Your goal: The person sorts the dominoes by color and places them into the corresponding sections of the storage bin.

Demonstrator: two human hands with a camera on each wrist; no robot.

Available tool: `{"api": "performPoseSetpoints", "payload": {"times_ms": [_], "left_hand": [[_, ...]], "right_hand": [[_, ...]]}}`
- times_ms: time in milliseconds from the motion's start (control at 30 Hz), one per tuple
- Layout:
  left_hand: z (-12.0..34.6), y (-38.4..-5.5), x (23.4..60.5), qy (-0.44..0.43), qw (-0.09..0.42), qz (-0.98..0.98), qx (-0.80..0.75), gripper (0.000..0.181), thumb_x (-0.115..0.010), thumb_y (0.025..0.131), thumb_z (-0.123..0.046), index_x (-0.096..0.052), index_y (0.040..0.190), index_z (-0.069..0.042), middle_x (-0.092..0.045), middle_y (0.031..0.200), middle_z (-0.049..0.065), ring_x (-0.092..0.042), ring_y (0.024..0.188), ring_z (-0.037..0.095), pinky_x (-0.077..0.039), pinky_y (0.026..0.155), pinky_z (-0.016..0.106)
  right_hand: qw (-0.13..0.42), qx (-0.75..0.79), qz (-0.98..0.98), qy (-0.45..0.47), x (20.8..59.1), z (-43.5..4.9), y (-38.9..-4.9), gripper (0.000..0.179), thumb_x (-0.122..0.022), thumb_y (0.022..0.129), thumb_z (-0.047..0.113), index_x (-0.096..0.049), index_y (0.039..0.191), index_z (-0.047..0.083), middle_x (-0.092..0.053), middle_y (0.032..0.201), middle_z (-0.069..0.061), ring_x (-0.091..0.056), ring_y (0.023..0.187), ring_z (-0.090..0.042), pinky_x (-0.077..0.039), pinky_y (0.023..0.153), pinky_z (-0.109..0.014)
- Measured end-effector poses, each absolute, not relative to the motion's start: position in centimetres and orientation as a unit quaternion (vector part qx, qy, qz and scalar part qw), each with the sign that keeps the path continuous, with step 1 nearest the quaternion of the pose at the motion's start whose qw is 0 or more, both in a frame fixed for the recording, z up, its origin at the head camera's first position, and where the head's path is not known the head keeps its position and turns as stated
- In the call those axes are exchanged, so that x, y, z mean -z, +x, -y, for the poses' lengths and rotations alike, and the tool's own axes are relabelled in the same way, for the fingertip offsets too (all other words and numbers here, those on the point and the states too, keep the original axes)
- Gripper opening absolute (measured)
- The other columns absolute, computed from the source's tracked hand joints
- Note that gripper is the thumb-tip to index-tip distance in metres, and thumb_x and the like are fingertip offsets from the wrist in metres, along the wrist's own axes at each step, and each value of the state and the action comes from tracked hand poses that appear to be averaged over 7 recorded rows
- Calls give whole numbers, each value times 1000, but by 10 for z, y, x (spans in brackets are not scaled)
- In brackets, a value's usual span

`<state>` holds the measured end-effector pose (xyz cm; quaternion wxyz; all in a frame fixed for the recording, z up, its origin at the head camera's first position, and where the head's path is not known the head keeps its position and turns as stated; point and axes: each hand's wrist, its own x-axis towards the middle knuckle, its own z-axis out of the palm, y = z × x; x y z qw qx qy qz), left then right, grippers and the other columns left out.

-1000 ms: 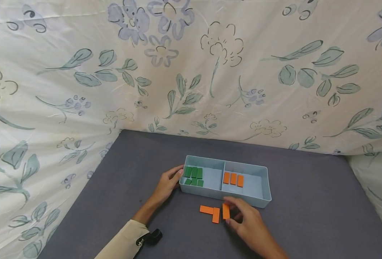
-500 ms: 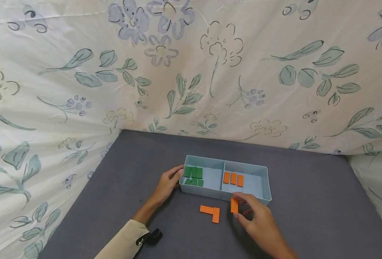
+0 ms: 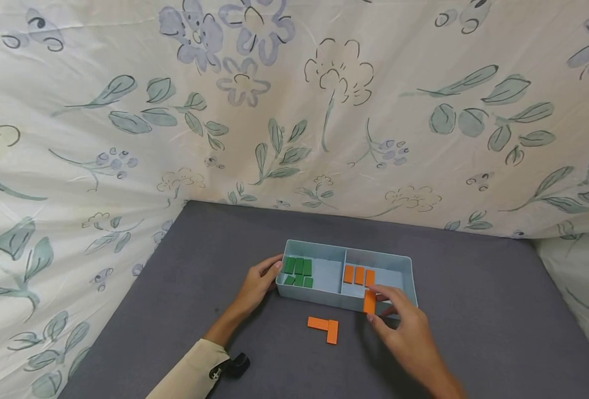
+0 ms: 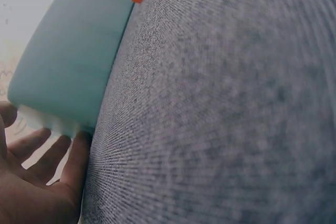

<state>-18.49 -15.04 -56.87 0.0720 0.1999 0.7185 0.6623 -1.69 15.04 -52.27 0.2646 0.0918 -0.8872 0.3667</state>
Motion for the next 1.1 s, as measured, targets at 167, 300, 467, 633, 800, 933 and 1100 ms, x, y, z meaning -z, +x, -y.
{"api": "performPoseSetpoints", "payload": {"times_ms": [167, 300, 467, 633, 800, 933, 1100], "left_hand": [[150, -185, 570, 197, 68, -716, -666, 51, -57, 112, -33, -55, 154, -3, -65, 142, 21, -65, 128, 35, -58, 100, 45], [151, -185, 570, 198, 68, -715, -667, 50, -57, 112, -32, -55, 154, -3, -65, 141, 22, -65, 127, 35, -58, 100, 45], [152, -185, 570, 203, 71, -717, -663, 51, -56, 113, -34, -55, 155, -5, -64, 144, 21, -65, 128, 35, -58, 101, 45], [152, -185, 571, 202, 73, -719, -660, 51, -56, 113, -36, -55, 155, -7, -64, 144, 20, -65, 128, 34, -58, 100, 45], [152, -185, 572, 201, 71, -716, -665, 50, -57, 112, -34, -56, 154, -6, -65, 142, 21, -65, 128, 35, -59, 99, 42], [153, -185, 572, 203, 68, -719, -661, 50, -57, 112, -34, -56, 154, -6, -65, 142, 21, -65, 128, 35, -59, 99, 40], [153, -184, 571, 205, 70, -717, -662, 49, -57, 113, -32, -56, 154, -5, -64, 143, 21, -65, 128, 35, -58, 100, 42]], "right_hand": [[285, -374, 878, 89, 522, -152, -21, 61, -86, 80, -13, -67, 135, 5, -70, 128, -10, -59, 108, 10, -47, 90, -5], [288, -364, 882, 75, 522, -153, -23, 59, -86, 82, -12, -67, 136, 3, -69, 129, -12, -57, 108, 12, -45, 91, -3], [293, -356, 885, 70, 524, -158, -27, 61, -86, 81, -12, -66, 137, 2, -70, 128, -14, -55, 108, 15, -44, 91, -1], [294, -365, 881, 70, 524, -163, -31, 60, -86, 80, -14, -67, 135, 1, -70, 128, -16, -60, 105, 13, -47, 90, -3], [276, -361, 889, 50, 521, -166, -34, 59, -87, 82, -9, -66, 136, 1, -71, 130, -17, -59, 102, 15, -49, 86, -4], [263, -366, 892, 38, 518, -167, -38, 61, -88, 83, -5, -64, 139, 2, -72, 130, -17, -60, 105, 15, -49, 85, -4], [253, -368, 894, 36, 516, -168, -44, 65, -88, 82, -6, -62, 142, 3, -72, 131, -17, -72, 107, -15, -50, 84, -4]]}}
